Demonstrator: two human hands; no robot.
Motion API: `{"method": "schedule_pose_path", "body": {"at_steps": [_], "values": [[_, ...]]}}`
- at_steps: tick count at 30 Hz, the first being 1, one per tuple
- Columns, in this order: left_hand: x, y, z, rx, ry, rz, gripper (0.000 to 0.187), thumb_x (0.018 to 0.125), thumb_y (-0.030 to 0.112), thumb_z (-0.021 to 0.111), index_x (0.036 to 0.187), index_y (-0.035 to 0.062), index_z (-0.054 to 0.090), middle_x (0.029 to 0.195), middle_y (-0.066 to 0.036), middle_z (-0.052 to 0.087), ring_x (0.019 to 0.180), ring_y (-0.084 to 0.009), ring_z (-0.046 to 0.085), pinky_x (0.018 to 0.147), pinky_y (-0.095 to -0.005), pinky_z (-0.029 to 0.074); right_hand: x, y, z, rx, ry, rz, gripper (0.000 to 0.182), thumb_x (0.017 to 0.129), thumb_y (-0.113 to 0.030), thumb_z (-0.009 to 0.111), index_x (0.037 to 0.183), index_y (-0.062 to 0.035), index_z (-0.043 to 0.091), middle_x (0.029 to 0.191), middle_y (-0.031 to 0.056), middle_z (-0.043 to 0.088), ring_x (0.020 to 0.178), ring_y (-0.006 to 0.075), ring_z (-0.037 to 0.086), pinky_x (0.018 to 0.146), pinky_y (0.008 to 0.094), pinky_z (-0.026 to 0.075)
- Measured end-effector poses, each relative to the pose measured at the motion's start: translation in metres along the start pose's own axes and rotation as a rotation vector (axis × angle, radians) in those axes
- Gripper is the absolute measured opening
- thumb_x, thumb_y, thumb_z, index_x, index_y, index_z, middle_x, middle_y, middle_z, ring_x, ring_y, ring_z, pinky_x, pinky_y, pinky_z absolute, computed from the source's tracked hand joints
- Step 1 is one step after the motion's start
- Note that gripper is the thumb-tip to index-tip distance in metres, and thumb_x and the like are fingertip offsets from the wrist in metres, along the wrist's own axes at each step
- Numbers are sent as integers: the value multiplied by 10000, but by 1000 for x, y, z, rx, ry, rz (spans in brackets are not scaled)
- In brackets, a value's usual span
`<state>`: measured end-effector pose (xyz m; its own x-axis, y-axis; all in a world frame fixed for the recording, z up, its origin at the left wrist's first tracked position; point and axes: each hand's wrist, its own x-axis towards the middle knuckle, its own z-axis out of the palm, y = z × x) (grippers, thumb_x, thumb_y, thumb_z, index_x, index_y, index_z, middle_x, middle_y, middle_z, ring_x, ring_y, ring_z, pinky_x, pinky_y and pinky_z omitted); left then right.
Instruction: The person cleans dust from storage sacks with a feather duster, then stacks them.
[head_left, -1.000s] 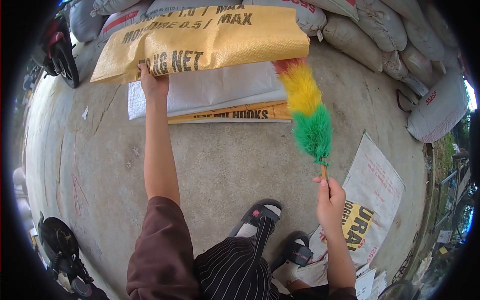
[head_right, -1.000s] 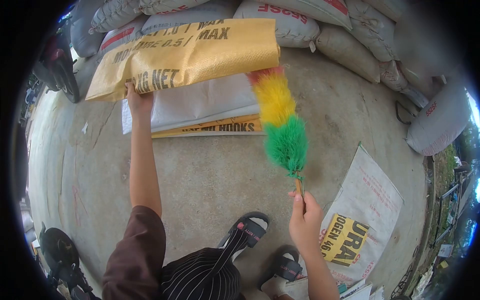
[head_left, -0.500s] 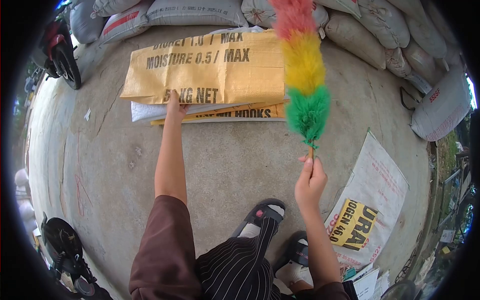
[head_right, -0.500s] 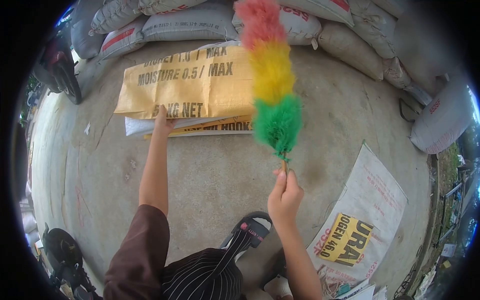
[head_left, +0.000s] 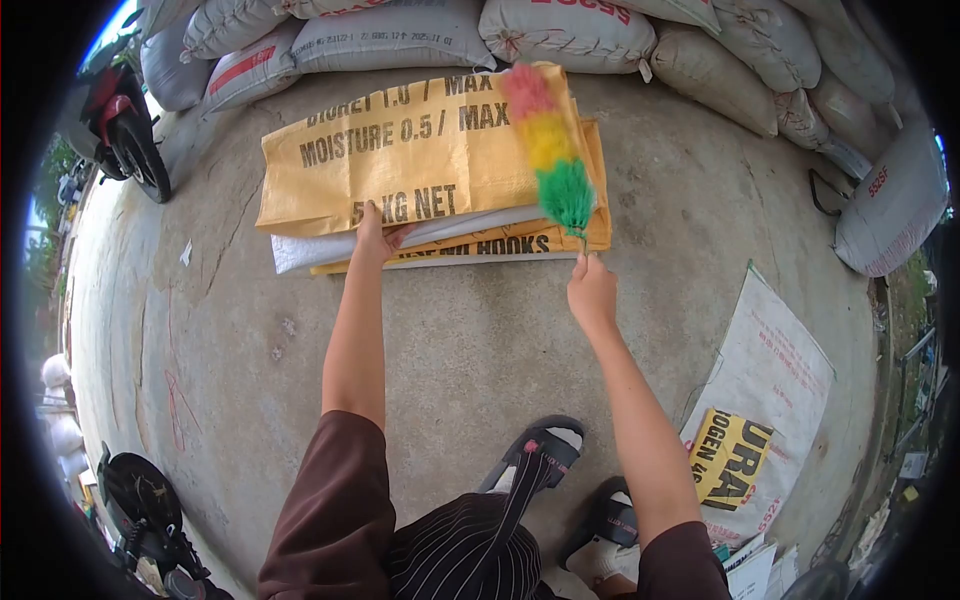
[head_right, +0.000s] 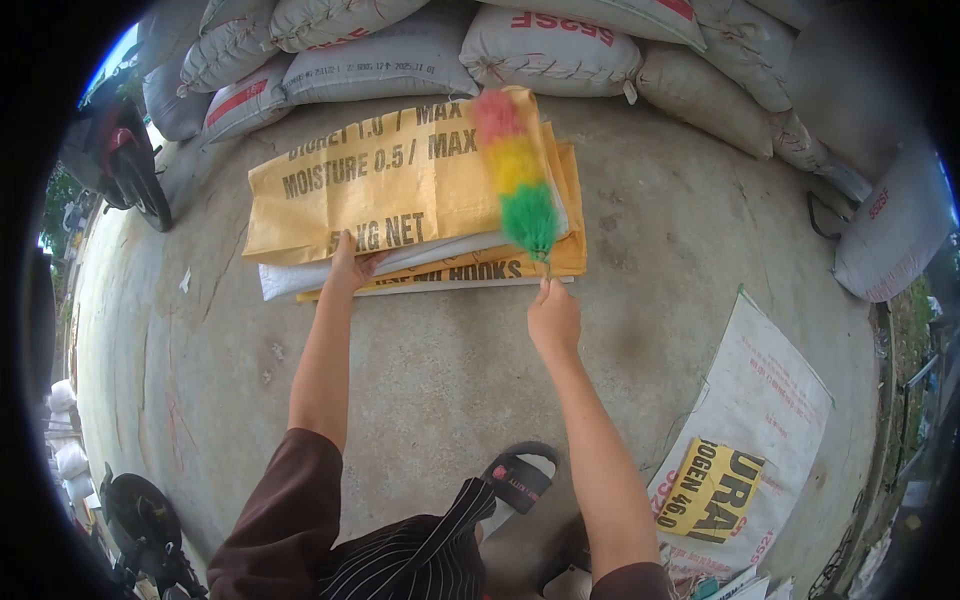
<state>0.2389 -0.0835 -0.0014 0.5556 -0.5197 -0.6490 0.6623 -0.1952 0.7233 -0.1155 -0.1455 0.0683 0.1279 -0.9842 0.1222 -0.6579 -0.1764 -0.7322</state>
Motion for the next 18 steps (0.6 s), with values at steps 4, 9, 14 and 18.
{"method": "schedule_pose_path", "body": {"at_steps": [4,9,14,18], "values": [[-42,-4,8,193,57,-12,636,855,597,262,1061,53,520,748,-83,606,540,-136,520,446,-239,335,19,29,-95,-27,-44,-141,319,890,-202,424,665,8,508,555,173,524,512,325,539,491,391,388],[-77,-71,9,521,-76,86,648,850,597,318,1002,27,584,801,-95,609,559,-141,518,518,-263,405,13,86,-298,-116,41,-11,380,888,-274,461,618,-8,489,473,26,419,444,106,377,442,290,291],[-174,-186,83,947,-308,110,549,870,485,391,1141,26,521,1033,-139,585,780,-215,610,640,-317,484,-97,187,-395,-366,220,298,311,722,-296,681,673,-22,542,502,8,449,455,89,405,444,264,320],[-242,-280,123,1272,-727,338,380,842,317,518,1090,31,553,1078,-169,559,771,-218,615,677,-329,487,-204,313,-371,-389,380,693,508,650,-301,721,989,41,559,864,190,602,711,244,572,670,332,444]]}}
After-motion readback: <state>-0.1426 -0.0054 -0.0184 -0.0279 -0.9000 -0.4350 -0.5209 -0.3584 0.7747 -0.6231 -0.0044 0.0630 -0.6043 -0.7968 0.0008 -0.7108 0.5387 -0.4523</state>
